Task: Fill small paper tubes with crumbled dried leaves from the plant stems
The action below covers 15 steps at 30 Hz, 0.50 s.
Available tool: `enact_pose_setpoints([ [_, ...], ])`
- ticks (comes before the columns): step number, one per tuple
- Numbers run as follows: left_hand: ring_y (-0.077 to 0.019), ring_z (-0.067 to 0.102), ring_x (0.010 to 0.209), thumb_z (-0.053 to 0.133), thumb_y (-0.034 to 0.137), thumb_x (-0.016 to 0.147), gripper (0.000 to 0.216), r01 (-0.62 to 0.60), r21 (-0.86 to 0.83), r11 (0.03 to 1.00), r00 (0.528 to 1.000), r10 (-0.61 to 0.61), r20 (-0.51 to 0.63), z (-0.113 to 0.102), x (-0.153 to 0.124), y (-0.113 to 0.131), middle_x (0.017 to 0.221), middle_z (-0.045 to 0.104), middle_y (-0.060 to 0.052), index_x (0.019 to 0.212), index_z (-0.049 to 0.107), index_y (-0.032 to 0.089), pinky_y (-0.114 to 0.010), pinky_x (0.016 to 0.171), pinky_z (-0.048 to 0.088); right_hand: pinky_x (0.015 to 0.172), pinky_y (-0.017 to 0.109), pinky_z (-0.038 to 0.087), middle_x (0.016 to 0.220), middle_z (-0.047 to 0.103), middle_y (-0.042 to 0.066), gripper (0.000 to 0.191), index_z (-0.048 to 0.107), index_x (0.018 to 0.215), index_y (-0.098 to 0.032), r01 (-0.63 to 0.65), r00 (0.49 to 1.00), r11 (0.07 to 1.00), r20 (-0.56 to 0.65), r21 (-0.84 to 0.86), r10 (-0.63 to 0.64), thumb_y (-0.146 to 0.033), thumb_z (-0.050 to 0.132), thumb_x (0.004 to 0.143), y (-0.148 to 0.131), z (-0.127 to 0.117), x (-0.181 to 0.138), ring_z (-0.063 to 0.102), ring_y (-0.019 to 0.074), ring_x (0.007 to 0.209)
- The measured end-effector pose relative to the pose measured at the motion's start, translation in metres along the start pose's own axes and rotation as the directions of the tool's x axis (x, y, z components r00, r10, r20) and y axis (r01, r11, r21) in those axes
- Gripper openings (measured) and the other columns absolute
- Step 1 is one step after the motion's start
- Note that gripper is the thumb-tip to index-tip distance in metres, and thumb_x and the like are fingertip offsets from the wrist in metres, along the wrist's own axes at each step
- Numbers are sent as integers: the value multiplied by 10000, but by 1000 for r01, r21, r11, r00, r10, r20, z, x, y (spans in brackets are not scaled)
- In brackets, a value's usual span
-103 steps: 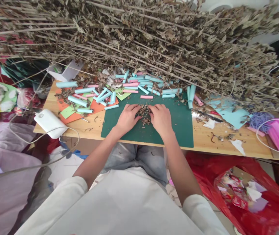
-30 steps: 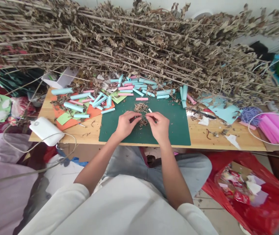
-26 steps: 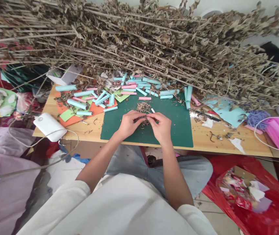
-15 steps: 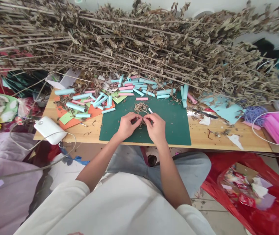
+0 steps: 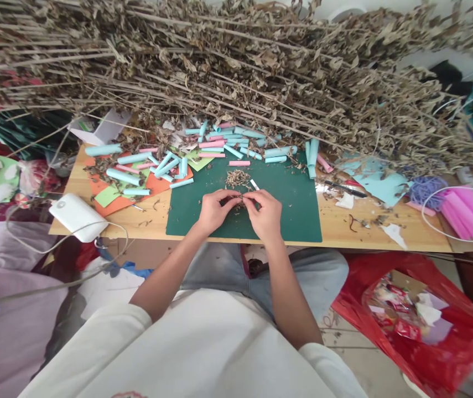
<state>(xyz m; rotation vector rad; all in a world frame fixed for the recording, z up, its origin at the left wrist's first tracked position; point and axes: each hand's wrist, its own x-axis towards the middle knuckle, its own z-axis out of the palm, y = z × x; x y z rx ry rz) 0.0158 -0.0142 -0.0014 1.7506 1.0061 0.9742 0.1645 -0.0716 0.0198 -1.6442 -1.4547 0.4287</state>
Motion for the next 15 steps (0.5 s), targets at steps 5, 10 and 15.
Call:
enact_pose_setpoints([
  [5,-137,649,725,665,349,866,178,-14,5,1000,1000,14,3,0,0,1,827,728,-32,887,744,190,-265,715,511,736,311,515,838,683,42,150,711,845,-218,9,999,1000,-52,-6,-10,-233,565,876,-3,-1,-1,616,171,741],
  [10,-138,624,759,656,365,875,189,-22,24,999,999,23,-46,-2,1,3,850,705,-39,858,729,192,-255,687,496,754,324,529,876,701,51,170,732,917,-224,-7,998,1000,-70,-29,5,-245,567,878,1,-2,-3,635,177,757],
  [15,-146,624,773,659,362,876,185,-72,24,997,997,73,-34,-3,2,6,835,690,-45,870,736,195,-264,690,497,770,334,544,903,719,41,213,728,1026,-236,10,1000,1000,16,4,-10,-254,598,858,0,1,-6,653,177,757],
])
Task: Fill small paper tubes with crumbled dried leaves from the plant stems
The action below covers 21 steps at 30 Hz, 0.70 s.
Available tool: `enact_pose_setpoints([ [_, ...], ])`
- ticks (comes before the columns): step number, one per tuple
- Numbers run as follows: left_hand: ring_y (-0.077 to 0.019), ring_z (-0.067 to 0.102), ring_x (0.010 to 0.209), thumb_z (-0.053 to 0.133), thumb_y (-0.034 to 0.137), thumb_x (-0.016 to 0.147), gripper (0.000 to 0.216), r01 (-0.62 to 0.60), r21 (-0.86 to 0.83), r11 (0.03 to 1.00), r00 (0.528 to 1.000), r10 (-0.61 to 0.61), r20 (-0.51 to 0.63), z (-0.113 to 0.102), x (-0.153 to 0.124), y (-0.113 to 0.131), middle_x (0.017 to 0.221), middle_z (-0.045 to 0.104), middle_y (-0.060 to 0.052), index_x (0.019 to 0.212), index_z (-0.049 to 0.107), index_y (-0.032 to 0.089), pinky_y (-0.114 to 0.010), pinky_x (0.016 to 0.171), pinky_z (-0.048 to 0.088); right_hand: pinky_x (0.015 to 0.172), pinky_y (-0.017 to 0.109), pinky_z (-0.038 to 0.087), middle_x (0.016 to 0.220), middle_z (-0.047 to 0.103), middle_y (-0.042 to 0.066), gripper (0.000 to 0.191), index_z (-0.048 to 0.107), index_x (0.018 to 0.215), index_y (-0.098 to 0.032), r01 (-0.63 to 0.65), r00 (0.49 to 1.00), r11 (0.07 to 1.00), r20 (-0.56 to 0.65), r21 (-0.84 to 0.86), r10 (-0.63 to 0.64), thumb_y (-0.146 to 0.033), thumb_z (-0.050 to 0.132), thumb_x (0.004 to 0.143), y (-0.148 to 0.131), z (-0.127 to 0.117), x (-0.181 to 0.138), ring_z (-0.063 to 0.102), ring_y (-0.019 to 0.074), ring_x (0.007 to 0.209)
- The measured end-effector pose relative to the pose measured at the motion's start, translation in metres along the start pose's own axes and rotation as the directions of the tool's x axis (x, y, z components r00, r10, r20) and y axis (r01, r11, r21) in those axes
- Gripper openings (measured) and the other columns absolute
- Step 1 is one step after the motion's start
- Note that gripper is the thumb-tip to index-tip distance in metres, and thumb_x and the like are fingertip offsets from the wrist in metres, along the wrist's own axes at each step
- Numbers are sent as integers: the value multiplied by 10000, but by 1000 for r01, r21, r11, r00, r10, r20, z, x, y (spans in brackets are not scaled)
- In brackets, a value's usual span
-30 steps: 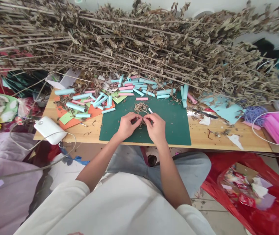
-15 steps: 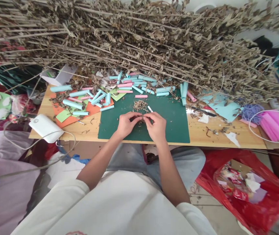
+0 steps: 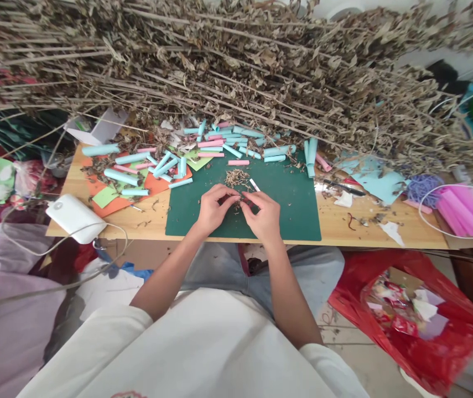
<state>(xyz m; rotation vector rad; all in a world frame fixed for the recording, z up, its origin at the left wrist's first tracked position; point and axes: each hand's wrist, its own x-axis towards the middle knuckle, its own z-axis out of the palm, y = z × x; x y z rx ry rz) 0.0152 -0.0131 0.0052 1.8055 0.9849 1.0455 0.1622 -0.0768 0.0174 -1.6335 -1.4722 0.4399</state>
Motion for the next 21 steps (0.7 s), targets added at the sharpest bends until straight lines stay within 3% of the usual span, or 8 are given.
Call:
enact_pose_setpoints([
  [5,-156,665,789,658,357,876,184,34,-59,998,999,-33,8,1,-1,0,870,731,-49,903,755,204,-285,735,528,731,308,534,843,724,32,155,740,889,-232,-15,1000,997,-10,69,15,-265,589,874,-8,0,0,652,166,732],
  [11,-168,695,779,685,403,845,237,108,-69,992,993,-110,-31,3,-3,-4,895,759,-56,910,768,191,-285,727,556,738,312,536,828,717,30,150,733,915,-229,-15,1000,998,15,67,14,-280,602,862,-8,0,1,648,165,719],
  [15,-170,702,757,689,417,837,268,144,-98,985,990,-144,2,4,-4,-4,907,765,-60,943,767,184,-288,717,572,735,319,533,854,730,44,186,734,899,-230,-13,999,999,-46,44,15,-278,554,895,-5,2,0,663,176,757],
  [21,-137,670,688,675,349,854,211,77,-70,995,996,-74,44,3,-5,-2,830,747,-51,933,753,170,-245,646,533,734,302,527,822,719,44,185,722,863,-218,20,997,1000,-69,20,-19,-250,543,895,-4,2,0,651,165,729],
])
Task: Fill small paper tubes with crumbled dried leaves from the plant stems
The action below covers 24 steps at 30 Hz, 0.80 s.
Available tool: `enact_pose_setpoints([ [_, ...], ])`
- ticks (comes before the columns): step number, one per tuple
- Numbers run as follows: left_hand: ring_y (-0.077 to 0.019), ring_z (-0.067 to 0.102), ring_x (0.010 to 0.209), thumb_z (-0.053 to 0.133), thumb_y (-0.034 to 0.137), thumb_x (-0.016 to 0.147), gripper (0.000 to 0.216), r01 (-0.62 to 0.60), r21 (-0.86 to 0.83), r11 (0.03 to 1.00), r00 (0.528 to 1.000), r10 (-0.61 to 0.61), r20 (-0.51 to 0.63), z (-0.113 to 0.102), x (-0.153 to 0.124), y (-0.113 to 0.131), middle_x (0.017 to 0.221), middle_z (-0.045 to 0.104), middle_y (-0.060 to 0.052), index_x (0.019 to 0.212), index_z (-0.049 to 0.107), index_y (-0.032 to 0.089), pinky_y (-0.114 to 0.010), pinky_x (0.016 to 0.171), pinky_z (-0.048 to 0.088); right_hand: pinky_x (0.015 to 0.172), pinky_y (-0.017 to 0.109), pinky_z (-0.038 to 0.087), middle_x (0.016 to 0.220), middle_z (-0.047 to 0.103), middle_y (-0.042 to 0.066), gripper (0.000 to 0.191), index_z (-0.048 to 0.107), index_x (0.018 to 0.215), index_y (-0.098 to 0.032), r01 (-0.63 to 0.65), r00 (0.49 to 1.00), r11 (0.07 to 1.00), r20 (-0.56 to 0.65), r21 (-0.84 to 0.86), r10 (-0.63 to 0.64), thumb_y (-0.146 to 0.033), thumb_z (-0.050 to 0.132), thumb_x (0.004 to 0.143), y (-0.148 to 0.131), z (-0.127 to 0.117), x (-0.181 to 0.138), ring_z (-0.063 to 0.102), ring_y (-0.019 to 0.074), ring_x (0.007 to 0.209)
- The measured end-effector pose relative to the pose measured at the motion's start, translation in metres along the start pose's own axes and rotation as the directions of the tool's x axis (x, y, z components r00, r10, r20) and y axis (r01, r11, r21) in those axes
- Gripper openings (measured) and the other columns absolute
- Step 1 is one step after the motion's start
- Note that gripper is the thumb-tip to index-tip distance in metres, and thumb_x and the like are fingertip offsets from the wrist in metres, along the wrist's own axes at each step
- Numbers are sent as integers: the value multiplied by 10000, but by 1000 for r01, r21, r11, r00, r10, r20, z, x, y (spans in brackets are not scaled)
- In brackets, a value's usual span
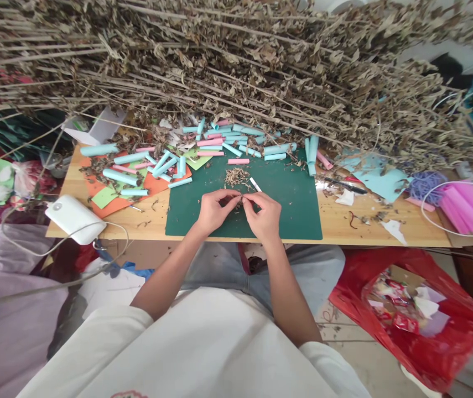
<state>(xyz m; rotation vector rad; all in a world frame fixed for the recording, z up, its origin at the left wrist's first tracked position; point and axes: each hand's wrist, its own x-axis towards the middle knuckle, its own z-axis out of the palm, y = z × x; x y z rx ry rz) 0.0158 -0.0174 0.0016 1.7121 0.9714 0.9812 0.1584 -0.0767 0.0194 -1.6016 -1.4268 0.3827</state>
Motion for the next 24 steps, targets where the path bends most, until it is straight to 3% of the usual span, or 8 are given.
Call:
enact_pose_setpoints([
  [8,-119,646,669,672,290,842,150,-45,53,998,999,46,-19,1,-1,2,804,734,-38,885,740,164,-225,651,518,721,311,511,782,681,51,159,685,860,-197,62,988,990,-132,-127,-79,-209,527,881,2,18,-9,610,172,719],
  [14,-110,609,599,679,303,822,162,41,25,999,998,-40,-49,1,-2,-2,729,716,-21,857,744,158,-225,607,504,711,337,516,765,689,69,176,710,863,-182,-58,949,970,-316,-234,-19,-217,538,878,3,22,-12,621,188,698],
  [24,-154,681,698,662,364,852,245,73,-58,996,997,-74,-8,1,1,-1,852,763,-59,923,769,155,-253,650,540,849,369,570,1003,734,77,267,713,1118,-233,35,991,995,-122,-94,-46,-232,584,884,8,10,-9,687,204,897],
])
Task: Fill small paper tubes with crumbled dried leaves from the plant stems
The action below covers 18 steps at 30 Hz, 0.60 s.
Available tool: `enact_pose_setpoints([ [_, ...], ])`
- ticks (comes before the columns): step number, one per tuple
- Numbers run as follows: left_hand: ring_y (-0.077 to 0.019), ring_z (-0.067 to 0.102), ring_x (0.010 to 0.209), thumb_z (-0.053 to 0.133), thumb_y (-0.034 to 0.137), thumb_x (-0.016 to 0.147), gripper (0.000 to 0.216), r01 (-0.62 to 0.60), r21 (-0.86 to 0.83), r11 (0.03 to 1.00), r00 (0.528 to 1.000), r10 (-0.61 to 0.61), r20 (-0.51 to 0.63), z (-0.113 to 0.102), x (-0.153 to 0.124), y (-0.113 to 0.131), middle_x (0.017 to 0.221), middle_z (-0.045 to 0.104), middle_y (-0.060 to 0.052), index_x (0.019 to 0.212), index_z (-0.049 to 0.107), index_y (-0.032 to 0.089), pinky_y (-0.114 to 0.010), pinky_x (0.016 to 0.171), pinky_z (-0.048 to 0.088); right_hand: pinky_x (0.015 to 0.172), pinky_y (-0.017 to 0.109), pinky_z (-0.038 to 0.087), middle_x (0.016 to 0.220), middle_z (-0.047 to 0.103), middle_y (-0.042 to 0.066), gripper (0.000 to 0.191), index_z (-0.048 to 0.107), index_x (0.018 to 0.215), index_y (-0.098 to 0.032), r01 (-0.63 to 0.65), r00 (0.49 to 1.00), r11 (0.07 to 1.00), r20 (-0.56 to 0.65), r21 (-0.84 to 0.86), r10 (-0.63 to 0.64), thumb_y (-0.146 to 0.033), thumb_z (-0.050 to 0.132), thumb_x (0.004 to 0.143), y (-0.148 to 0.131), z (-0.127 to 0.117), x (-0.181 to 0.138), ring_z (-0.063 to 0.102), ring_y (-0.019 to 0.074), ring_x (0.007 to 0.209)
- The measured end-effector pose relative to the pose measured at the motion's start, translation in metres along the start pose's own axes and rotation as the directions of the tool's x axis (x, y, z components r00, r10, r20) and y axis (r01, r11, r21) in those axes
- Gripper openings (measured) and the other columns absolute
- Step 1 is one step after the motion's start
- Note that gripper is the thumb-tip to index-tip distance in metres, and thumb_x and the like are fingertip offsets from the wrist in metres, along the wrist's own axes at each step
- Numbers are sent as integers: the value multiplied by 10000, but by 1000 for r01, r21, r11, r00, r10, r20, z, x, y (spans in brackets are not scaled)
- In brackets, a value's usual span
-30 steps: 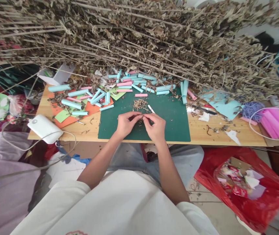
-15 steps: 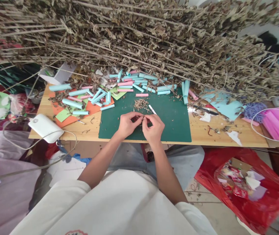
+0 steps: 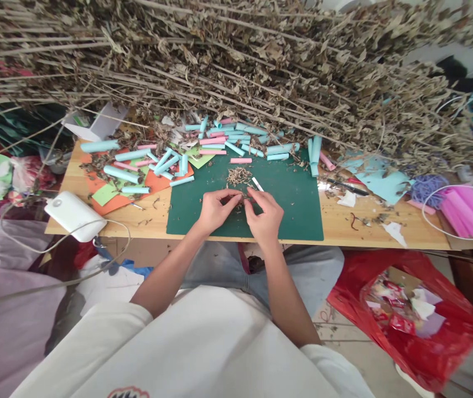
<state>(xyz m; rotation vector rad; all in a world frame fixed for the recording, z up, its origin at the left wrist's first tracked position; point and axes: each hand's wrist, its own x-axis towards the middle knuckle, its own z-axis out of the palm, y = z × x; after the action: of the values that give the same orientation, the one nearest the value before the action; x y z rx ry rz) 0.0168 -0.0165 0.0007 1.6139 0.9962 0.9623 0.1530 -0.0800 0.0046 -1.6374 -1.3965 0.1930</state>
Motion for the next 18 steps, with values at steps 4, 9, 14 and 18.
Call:
enact_pose_setpoints([
  [4,-157,688,724,641,336,868,232,-31,15,999,999,31,29,-1,0,1,879,764,-57,950,762,156,-257,669,543,852,342,574,996,747,59,233,727,1077,-244,55,997,995,40,81,-58,-230,561,915,-2,-2,4,699,180,895],
  [9,-155,686,752,636,297,871,192,-100,97,990,994,95,54,-1,0,2,862,760,-48,948,757,170,-258,705,533,840,330,561,945,751,59,204,730,981,-232,109,993,994,46,11,-110,-230,530,940,3,0,5,700,179,877],
  [14,-121,646,629,665,297,839,171,-34,85,996,999,32,25,0,-1,-1,747,735,-25,903,753,166,-224,612,508,805,350,528,889,723,82,185,683,916,-197,117,992,978,66,-171,-107,-202,499,930,-1,2,3,671,209,854],
  [18,-135,663,668,670,344,840,210,8,11,1000,1000,-8,-1,-1,-1,-4,794,745,-40,887,757,158,-233,629,523,776,323,531,849,711,65,170,672,892,-203,27,999,995,-20,-93,-29,-208,504,922,-4,1,5,664,193,812],
])
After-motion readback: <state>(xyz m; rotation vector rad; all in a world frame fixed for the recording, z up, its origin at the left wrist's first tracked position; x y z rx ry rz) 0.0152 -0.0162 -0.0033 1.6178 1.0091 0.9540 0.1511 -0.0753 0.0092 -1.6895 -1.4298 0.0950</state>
